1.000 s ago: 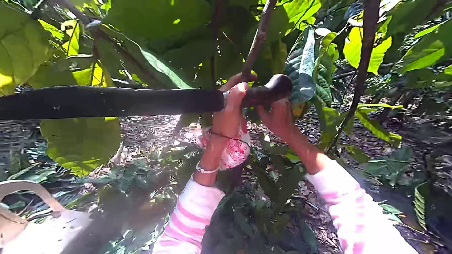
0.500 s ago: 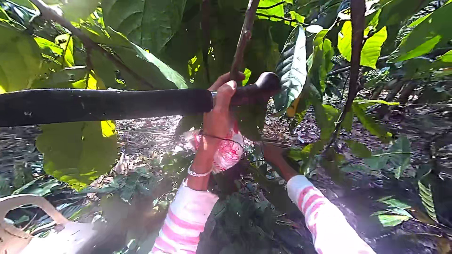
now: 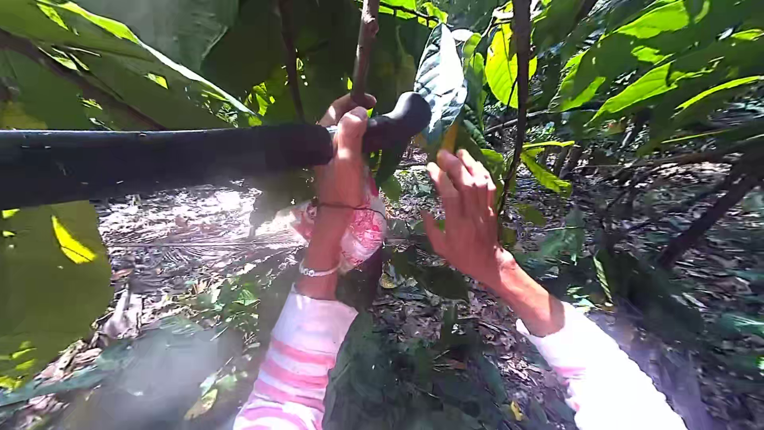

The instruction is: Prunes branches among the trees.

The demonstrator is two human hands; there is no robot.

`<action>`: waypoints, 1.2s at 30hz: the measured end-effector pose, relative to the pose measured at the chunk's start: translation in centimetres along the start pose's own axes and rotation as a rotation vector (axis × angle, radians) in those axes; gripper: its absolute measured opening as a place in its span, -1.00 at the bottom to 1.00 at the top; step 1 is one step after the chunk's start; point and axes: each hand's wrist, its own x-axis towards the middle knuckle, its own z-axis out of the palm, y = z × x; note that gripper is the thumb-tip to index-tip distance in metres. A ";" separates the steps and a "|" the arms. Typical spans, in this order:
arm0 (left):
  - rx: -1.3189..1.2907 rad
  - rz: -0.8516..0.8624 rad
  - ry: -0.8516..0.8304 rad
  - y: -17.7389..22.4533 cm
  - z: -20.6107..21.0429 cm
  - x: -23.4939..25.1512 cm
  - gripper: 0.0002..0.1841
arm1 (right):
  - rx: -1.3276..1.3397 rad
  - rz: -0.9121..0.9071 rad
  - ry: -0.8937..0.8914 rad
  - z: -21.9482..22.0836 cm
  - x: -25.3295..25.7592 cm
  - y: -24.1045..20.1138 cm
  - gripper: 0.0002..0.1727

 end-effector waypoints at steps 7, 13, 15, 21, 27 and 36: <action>-0.001 -0.039 -0.018 0.3 -1.3 0.0 -0.71 | -0.128 -0.115 0.133 2.0 8.3 -3.3 -0.88; -0.019 0.033 -0.025 -1.3 -2.9 0.2 -0.75 | 0.112 -0.118 0.088 4.4 11.2 -4.0 -0.79; 0.111 0.046 0.014 -1.2 -3.2 0.2 -0.73 | 0.174 -0.028 0.023 4.3 11.0 -4.6 -0.64; 0.408 0.143 -0.063 -0.5 -3.0 1.3 -0.28 | 0.503 0.362 0.076 1.8 7.5 -4.4 -0.47; 0.466 0.056 -0.049 -0.7 -1.7 1.6 -0.69 | 0.596 0.796 0.323 2.2 -2.7 -1.3 -0.48; 0.410 0.017 -0.064 -1.8 0.4 0.9 -0.66 | 0.061 0.861 -0.049 1.5 -4.1 -3.4 -0.50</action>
